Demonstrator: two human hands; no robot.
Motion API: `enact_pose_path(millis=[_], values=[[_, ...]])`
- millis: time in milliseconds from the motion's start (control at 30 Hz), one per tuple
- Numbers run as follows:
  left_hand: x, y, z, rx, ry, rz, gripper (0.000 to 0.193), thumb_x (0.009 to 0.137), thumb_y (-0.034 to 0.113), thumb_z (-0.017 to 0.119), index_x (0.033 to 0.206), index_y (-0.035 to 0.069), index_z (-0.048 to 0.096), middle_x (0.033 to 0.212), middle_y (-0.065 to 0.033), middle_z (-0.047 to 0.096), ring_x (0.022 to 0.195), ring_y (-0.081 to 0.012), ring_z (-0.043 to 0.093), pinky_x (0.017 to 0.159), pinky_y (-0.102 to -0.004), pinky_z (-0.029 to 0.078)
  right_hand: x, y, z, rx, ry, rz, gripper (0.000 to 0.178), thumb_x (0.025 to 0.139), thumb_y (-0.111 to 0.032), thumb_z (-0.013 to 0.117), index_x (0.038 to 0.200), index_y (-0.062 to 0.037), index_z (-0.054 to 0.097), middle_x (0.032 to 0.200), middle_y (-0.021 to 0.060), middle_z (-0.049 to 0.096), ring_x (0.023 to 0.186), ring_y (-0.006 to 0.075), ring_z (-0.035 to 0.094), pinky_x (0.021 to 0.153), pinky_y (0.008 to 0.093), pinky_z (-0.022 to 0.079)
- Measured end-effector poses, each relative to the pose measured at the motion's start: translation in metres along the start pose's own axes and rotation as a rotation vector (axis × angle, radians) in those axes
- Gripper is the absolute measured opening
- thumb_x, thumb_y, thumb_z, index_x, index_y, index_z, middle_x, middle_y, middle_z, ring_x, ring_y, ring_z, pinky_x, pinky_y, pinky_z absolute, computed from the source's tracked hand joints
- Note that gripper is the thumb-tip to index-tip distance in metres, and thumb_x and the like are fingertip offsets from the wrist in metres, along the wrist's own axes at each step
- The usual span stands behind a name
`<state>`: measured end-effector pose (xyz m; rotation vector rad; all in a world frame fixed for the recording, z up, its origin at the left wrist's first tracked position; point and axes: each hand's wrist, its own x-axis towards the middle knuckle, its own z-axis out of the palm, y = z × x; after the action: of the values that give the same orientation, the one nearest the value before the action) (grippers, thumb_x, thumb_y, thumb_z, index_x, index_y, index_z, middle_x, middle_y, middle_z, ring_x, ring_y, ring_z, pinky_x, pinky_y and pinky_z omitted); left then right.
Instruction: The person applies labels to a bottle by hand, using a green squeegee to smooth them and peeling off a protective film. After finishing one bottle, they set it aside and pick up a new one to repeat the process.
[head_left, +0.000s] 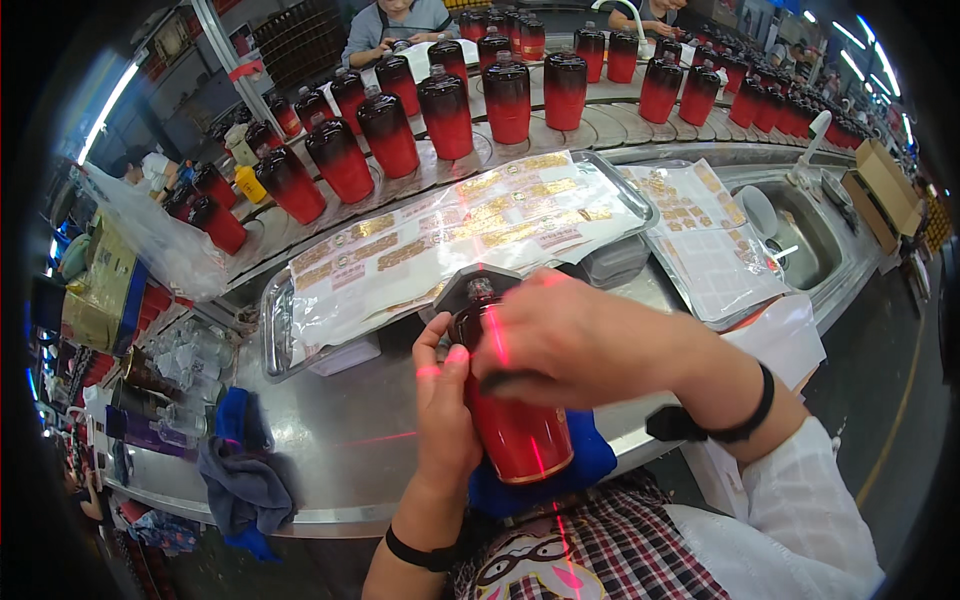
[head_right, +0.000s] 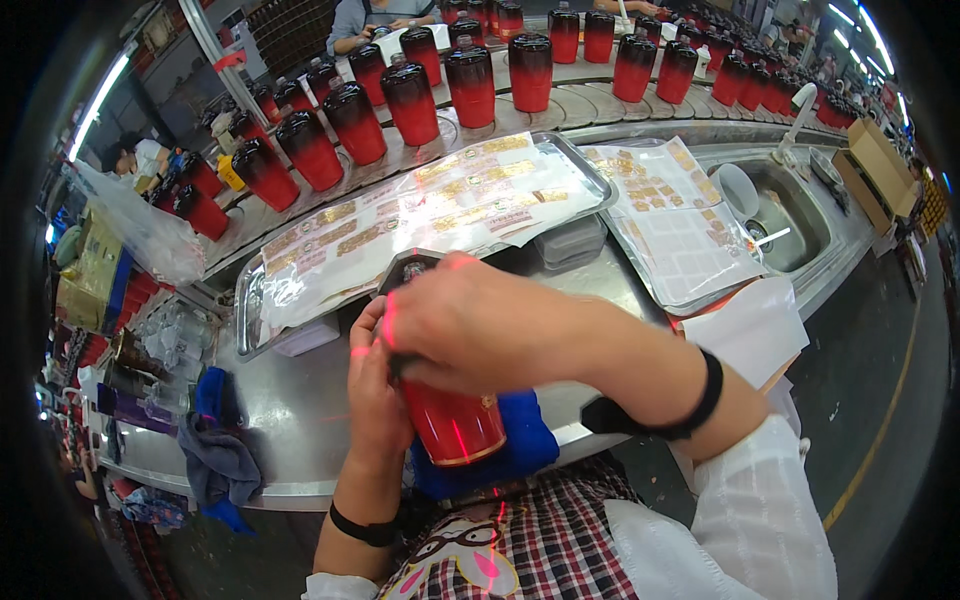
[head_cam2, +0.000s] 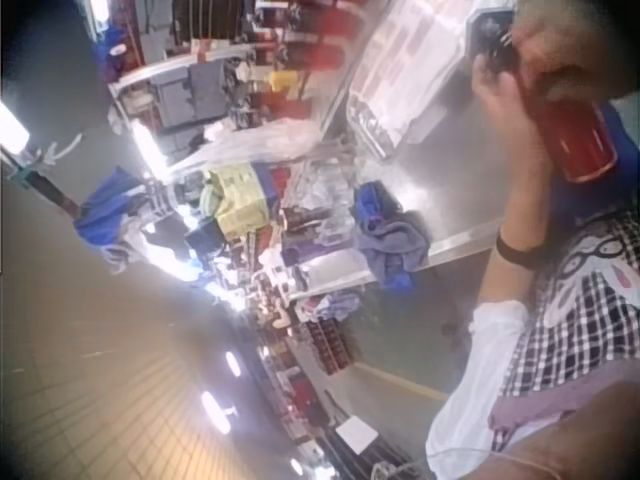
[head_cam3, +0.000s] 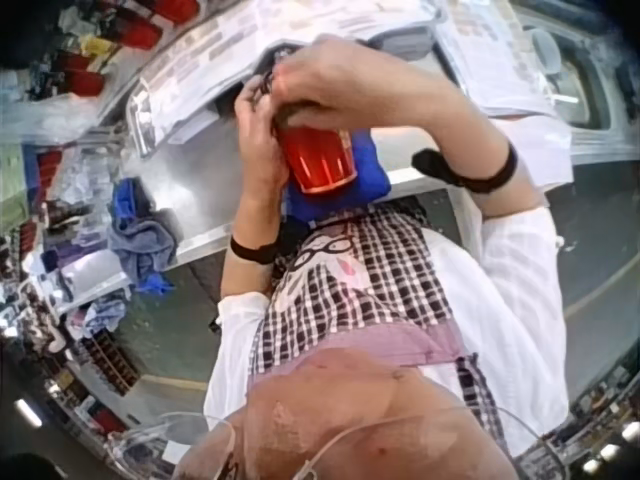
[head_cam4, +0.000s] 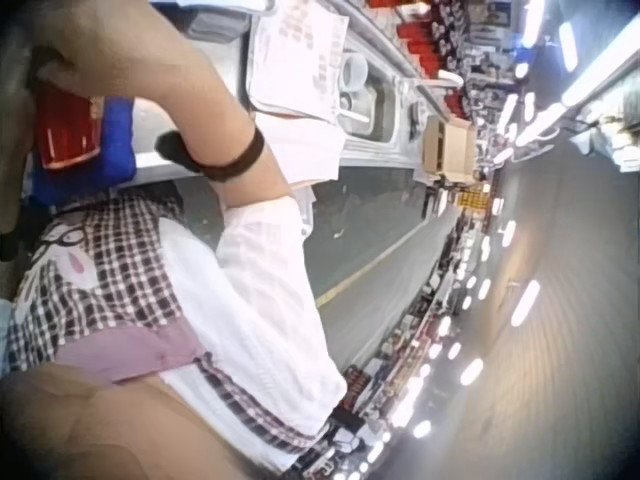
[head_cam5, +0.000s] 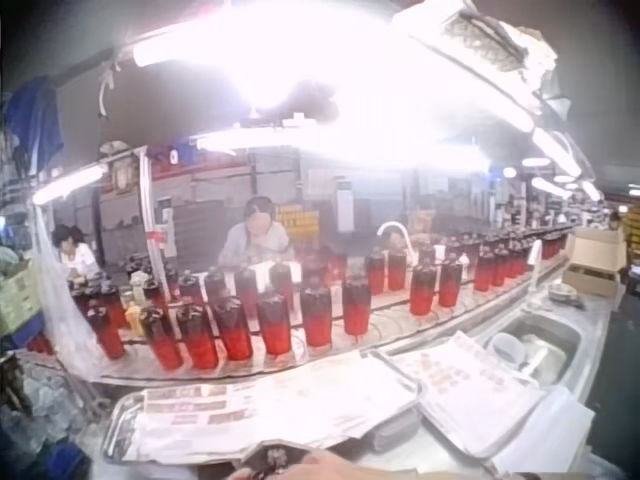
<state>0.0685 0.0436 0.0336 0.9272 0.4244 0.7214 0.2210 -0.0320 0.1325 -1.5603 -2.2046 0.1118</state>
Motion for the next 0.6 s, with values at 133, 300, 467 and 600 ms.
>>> enact_pose_path(millis=[133, 300, 467, 600], values=[[-0.005, 0.006, -0.010, 0.044, 0.039, -0.023, 0.043, 0.100, 0.019, 0.039, 0.138, 0.002, 0.033, 0.128, -0.0163, 0.054, 0.119, -0.0228, 0.055, 0.099, -0.0396, 0.047, 0.033, 0.010, 0.000, -0.082, 0.036, 0.058, 0.014, 0.079, -0.016, 0.066, 0.087, -0.0051, 0.063, 0.082, 0.0137, 0.063, 0.080, 0.0346, 0.064, 0.069, 0.0432, 0.051], [-0.008, 0.007, -0.021, 0.189, 0.156, 0.154, 0.046, 0.100, 0.022, 0.043, 0.140, 0.001, 0.033, 0.129, -0.0166, 0.054, 0.121, -0.0243, 0.052, 0.104, -0.0388, 0.039, 0.027, 0.031, 0.006, -0.157, 0.376, 0.198, 0.015, 0.081, -0.013, 0.067, 0.090, -0.0013, 0.063, 0.087, 0.0165, 0.064, 0.083, 0.0356, 0.064, 0.072, 0.0417, 0.051], [-0.006, 0.044, -0.017, 1.098, -0.322, 0.660, 0.048, 0.099, 0.030, 0.048, 0.140, 0.004, 0.044, 0.123, -0.0121, 0.061, 0.122, -0.0280, 0.047, 0.111, -0.0454, 0.027, -0.026, 0.026, 0.015, 0.283, 0.454, 0.356, 0.020, 0.082, -0.013, 0.070, 0.099, -0.0028, 0.066, 0.085, 0.0102, 0.066, 0.076, 0.0181, 0.064, 0.067, 0.0310, 0.050], [-0.012, 0.050, -0.015, 1.554, -0.465, 0.835, 0.046, 0.095, 0.034, 0.054, 0.134, 0.010, 0.055, 0.108, -0.0059, 0.069, 0.123, -0.0307, 0.044, 0.112, -0.0533, 0.019, -0.039, 0.022, 0.016, 0.275, 0.467, 0.335, 0.020, 0.081, -0.011, 0.073, 0.098, -0.0025, 0.066, 0.082, 0.0102, 0.065, 0.074, 0.0169, 0.064, 0.066, 0.0301, 0.050]])
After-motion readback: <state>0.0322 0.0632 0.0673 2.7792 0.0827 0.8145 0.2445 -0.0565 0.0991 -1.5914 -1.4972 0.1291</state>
